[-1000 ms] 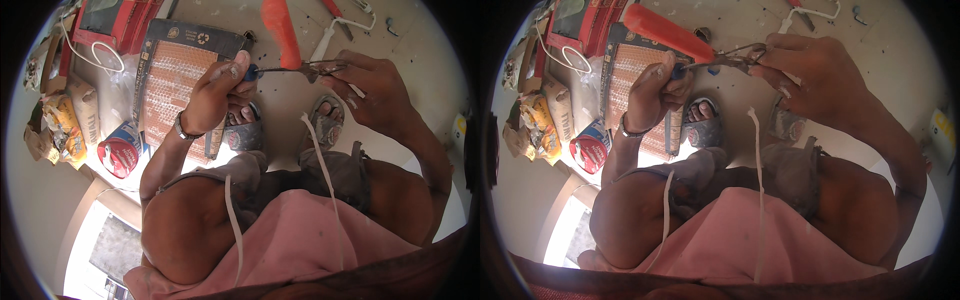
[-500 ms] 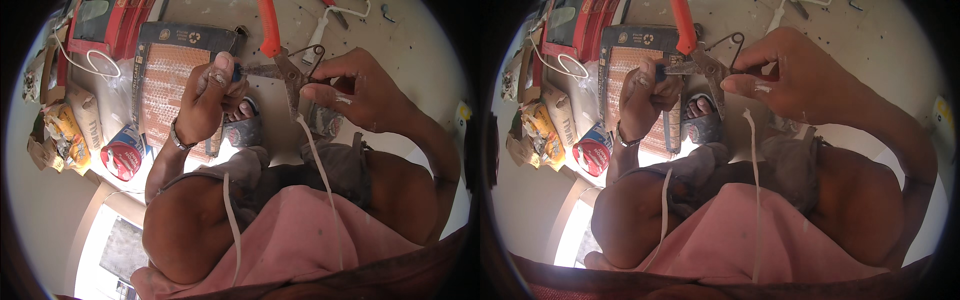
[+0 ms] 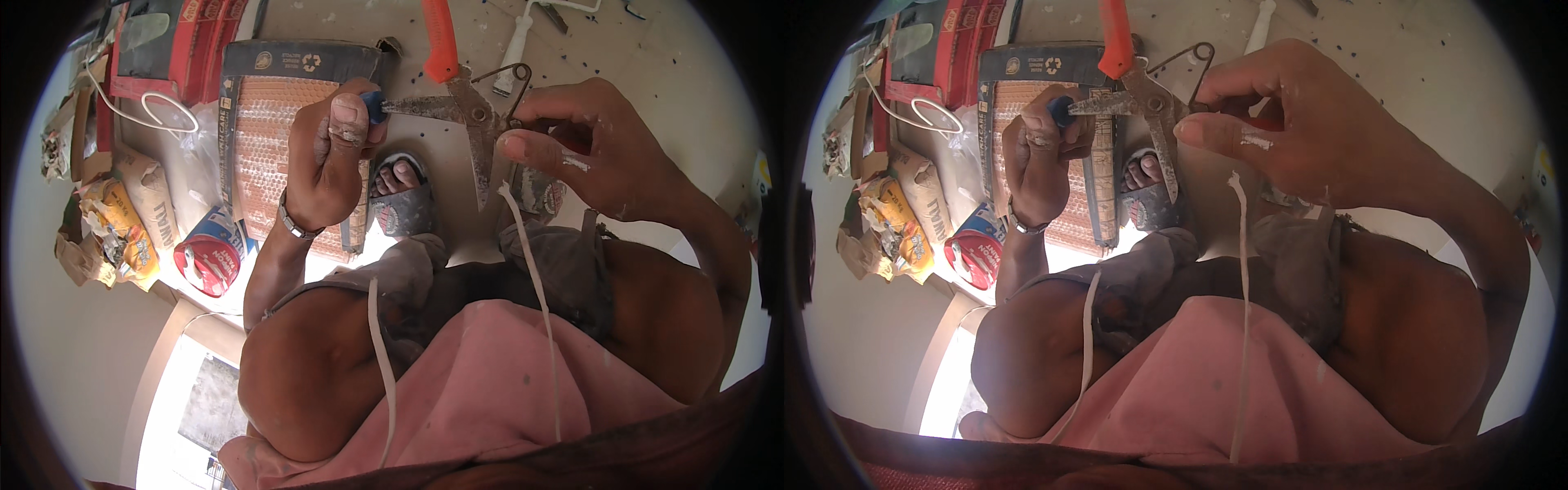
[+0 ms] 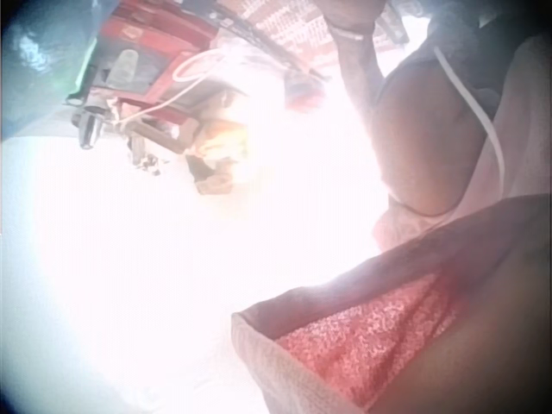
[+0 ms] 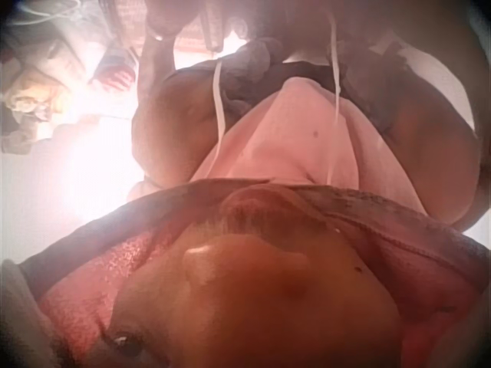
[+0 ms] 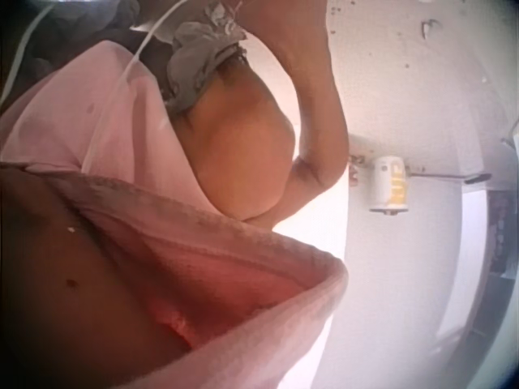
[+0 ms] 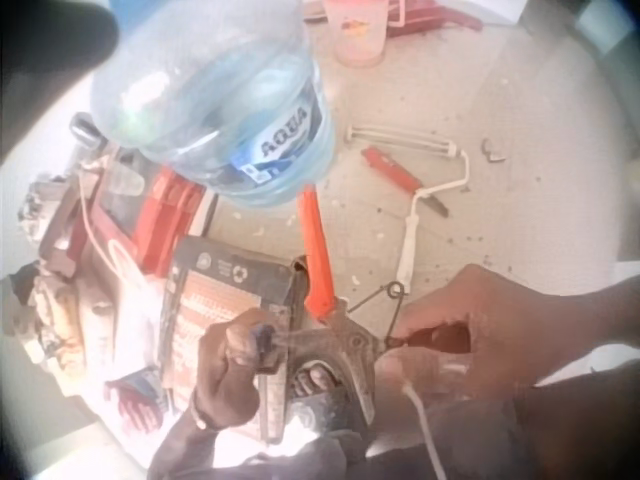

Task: The person repairs a damaged electrical cord by hand, stripping the outer insulation, inserting a blue connector, and wrapping the cord with white tape. They use pliers and a utility knife to prepare the wires and secure the connection.

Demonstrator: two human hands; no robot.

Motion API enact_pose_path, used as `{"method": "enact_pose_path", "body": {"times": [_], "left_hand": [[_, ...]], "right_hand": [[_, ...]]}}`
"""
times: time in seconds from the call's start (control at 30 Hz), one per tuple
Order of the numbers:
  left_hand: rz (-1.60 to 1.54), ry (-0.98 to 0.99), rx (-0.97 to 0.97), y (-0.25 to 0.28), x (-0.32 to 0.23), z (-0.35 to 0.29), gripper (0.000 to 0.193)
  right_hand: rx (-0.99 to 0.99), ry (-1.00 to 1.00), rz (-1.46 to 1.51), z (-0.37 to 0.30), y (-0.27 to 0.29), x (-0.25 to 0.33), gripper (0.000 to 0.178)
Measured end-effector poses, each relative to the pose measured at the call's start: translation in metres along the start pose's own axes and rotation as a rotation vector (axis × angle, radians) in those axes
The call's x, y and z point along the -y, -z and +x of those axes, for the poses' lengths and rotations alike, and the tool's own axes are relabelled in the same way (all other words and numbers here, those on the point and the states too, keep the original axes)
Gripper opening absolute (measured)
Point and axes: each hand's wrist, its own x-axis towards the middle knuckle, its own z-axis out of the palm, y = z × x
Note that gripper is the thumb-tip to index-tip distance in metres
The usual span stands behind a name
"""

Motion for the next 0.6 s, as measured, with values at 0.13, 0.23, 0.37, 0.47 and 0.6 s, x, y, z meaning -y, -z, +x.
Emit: {"method": "enact_pose_path", "body": {"times": [0.13,0.23,0.37,0.47,0.6], "left_hand": [[-0.336,0.279,-0.033,-0.012,-0.018,0.003,0.05],[-0.393,0.484,0.008,-0.006,-0.019,-0.001,0.045],[-0.865,0.521,0.152,-0.003,-0.01,0.002,0.044],[-0.215,0.231,0.06,0.0,0.005,-0.004,0.023],[0.535,-0.56,-0.179,-0.009,0.014,0.015,0.023]], "right_hand": [[-0.389,0.498,-0.647,0.004,-0.009,-0.011,0.019],[-0.501,0.649,-0.953,0.009,-0.006,-0.016,0.018],[-0.364,0.531,-0.769,0.009,-0.01,-0.013,0.022],[0.015,0.053,-0.167,0.01,-0.001,-0.001,0.025],[0.482,-0.522,0.819,0.018,0.008,-0.004,0.034]]}}
